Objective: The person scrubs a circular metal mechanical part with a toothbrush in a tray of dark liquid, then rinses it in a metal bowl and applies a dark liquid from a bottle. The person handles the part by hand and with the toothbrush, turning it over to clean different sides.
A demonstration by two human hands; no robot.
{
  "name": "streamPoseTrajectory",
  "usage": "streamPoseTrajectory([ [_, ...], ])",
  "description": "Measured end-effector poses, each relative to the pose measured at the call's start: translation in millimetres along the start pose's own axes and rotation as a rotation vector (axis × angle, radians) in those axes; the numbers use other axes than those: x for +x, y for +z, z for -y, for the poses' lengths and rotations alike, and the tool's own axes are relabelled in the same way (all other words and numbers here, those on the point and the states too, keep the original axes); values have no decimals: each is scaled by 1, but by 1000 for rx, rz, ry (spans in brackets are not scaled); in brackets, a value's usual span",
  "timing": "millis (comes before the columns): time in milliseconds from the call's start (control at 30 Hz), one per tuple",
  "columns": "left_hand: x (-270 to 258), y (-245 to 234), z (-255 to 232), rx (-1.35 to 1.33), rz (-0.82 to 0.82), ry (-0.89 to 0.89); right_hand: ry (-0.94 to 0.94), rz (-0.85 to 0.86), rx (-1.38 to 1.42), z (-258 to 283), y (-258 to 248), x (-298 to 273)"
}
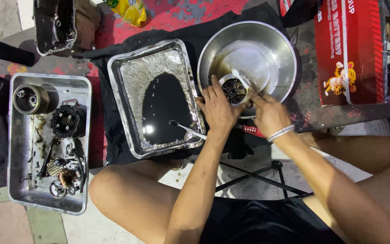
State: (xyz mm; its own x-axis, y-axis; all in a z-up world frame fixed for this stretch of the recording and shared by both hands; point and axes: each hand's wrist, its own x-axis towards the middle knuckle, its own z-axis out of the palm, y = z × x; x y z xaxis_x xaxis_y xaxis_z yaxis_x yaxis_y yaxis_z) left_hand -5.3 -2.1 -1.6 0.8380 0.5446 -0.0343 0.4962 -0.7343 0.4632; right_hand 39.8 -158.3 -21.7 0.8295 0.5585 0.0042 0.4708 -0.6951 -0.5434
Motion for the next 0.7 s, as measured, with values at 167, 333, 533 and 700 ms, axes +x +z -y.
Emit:
streamPoseTrajectory([
  [167, -1, 1, -2, -31, -41, 42, -50, 42, -19, -1, -14, 4],
  [333, -1, 0, -2, -16, -27, 29, -80, 70, -22, 1, -13, 3],
  [533, 0, -1, -3, -36, -1, 15, -85, 148, -77, -4, -14, 1],
  [700, 2, 4, 0, 3, -22, 53, -128, 117, -19, -1, -10, 8],
])
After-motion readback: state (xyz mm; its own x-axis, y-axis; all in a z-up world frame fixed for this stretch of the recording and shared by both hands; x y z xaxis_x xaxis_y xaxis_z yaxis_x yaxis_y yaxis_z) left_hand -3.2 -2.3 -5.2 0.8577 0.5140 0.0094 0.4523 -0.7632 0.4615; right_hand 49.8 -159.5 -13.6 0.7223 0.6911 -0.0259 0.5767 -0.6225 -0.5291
